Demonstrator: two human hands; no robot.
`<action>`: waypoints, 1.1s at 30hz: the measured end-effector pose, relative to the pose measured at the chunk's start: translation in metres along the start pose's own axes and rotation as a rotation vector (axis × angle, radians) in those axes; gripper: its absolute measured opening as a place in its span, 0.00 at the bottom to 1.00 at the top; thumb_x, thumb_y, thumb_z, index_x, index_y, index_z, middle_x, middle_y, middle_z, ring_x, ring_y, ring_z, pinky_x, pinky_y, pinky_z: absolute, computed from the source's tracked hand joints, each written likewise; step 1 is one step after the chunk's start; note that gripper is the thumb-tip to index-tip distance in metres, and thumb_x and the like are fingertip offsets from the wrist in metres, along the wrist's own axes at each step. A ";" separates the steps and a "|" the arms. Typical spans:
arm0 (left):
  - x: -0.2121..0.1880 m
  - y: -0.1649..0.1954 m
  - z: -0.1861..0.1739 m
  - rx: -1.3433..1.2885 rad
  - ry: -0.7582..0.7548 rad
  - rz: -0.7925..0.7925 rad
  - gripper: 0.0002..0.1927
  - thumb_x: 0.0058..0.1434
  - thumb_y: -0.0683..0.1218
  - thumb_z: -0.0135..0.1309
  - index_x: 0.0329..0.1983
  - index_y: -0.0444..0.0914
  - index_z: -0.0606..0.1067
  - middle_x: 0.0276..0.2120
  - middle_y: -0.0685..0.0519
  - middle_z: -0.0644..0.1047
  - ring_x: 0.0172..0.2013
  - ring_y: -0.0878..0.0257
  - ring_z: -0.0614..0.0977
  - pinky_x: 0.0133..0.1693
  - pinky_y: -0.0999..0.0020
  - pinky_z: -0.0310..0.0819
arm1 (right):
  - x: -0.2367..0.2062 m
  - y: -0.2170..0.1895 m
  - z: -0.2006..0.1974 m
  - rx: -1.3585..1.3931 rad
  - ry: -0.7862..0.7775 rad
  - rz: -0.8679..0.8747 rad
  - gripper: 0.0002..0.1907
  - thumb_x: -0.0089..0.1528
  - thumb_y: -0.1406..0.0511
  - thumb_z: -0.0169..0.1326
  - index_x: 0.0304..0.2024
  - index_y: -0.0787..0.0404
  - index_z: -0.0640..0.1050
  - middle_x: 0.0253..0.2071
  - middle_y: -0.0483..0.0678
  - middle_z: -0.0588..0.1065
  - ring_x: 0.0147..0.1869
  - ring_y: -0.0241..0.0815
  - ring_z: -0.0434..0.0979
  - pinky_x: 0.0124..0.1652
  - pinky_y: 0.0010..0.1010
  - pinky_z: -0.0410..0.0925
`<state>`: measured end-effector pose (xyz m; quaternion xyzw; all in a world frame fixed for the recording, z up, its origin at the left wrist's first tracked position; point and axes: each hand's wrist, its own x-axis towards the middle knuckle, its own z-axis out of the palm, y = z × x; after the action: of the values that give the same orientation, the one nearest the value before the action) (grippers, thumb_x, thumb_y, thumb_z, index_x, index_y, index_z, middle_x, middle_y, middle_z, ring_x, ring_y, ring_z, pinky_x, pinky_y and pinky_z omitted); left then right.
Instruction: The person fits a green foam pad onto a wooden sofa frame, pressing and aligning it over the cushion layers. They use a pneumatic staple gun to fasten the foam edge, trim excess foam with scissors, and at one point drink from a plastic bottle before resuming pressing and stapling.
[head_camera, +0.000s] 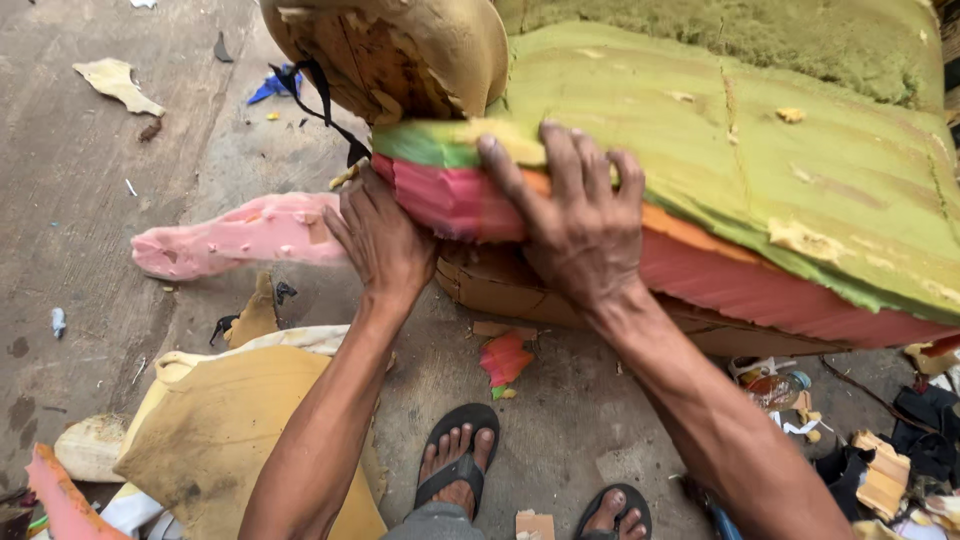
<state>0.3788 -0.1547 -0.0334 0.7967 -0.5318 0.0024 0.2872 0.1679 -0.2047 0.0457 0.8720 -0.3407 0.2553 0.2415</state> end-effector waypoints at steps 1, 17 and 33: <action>0.003 0.002 -0.003 -0.036 -0.020 -0.048 0.47 0.54 0.51 0.64 0.70 0.27 0.55 0.61 0.34 0.66 0.63 0.39 0.66 0.62 0.26 0.48 | 0.005 0.006 -0.002 0.049 -0.033 0.015 0.35 0.71 0.61 0.61 0.77 0.41 0.61 0.64 0.57 0.68 0.61 0.53 0.72 0.56 0.54 0.65; 0.054 0.007 -0.021 0.470 -0.269 0.543 0.16 0.62 0.55 0.48 0.36 0.41 0.79 0.20 0.50 0.77 0.21 0.57 0.76 0.34 0.58 0.73 | 0.027 0.019 -0.019 0.118 -0.107 0.126 0.43 0.58 0.60 0.67 0.74 0.35 0.65 0.55 0.48 0.73 0.50 0.48 0.76 0.42 0.44 0.67; -0.185 -0.076 -0.142 0.398 -1.319 -0.235 0.54 0.51 0.71 0.64 0.72 0.42 0.56 0.56 0.44 0.75 0.61 0.47 0.74 0.66 0.53 0.60 | -0.034 -0.058 -0.002 -0.081 -0.087 0.045 0.33 0.68 0.63 0.50 0.76 0.39 0.64 0.71 0.56 0.61 0.74 0.57 0.62 0.66 0.59 0.54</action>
<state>0.4055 0.0879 -0.0068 0.7214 -0.4951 -0.4155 -0.2487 0.1875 -0.1499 0.0127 0.8639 -0.3807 0.2084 0.2555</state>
